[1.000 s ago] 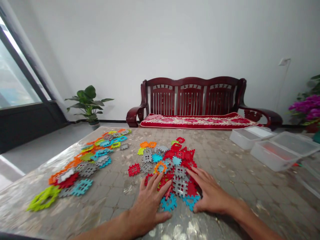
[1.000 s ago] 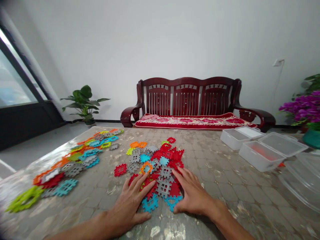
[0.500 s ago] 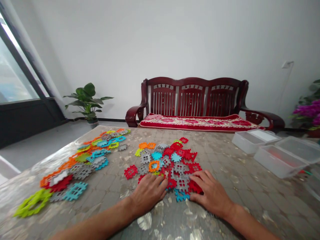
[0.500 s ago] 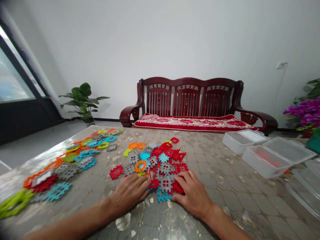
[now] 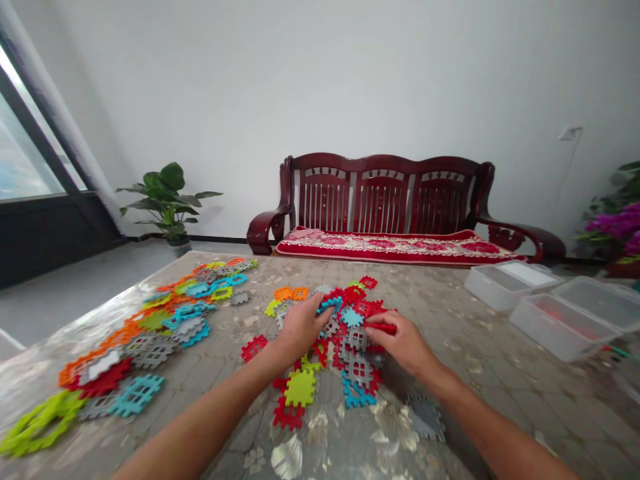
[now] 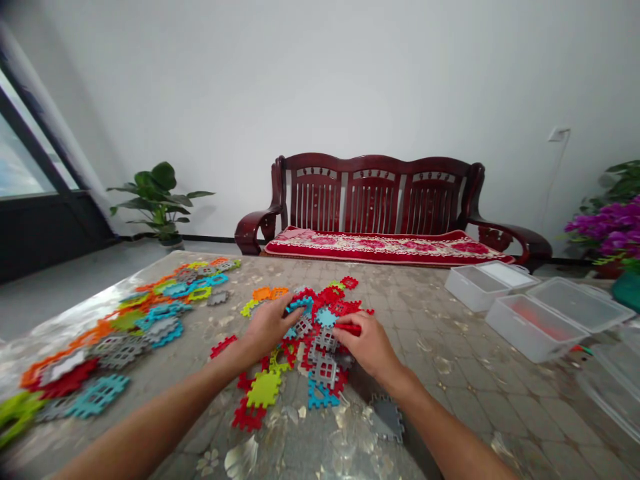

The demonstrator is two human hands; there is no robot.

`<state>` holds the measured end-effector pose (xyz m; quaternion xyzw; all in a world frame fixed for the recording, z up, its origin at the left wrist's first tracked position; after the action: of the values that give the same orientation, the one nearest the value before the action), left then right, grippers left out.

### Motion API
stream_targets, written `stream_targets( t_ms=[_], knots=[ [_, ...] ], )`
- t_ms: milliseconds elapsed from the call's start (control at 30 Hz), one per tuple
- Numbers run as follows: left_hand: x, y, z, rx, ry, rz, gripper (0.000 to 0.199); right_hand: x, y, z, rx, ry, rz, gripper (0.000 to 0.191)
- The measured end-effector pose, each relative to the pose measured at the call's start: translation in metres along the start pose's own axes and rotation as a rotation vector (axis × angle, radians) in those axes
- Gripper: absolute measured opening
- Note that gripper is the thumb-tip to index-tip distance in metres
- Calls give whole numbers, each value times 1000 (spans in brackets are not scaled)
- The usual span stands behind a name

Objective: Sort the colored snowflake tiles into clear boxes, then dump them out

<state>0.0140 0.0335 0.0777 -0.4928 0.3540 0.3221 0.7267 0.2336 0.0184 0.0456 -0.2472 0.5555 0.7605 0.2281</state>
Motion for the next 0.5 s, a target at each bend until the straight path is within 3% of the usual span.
stream_targets(
  t_ms=[100,200,300,433,500],
  knots=[
    [-12,0,6,-13,-53,36,40,8,5,26,11,49,78,47],
    [-19,-2,-16,34,-54,48,46,7,-6,29,-21,99,45,66],
    [-7,-5,-56,103,127,-53,46,-4,-26,11,-44,148,-148,72],
    [23,-15,-96,176,361,-6,97,-14,-42,-20,30,244,-454,90],
    [35,-23,-99,167,421,84,105,-12,-38,-27,26,291,-506,97]
  ],
)
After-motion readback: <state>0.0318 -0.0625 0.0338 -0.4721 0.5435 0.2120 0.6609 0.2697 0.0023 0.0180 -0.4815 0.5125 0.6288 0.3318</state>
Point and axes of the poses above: each hand's wrist, its own z-axis towards the middle knuckle, its own x-axis out of the palm, y = z × x, the point moved 4 cm from there along z, towards the middle knuckle, and after that the axes turned 8 degrees about -z, right-handed, at the moved point
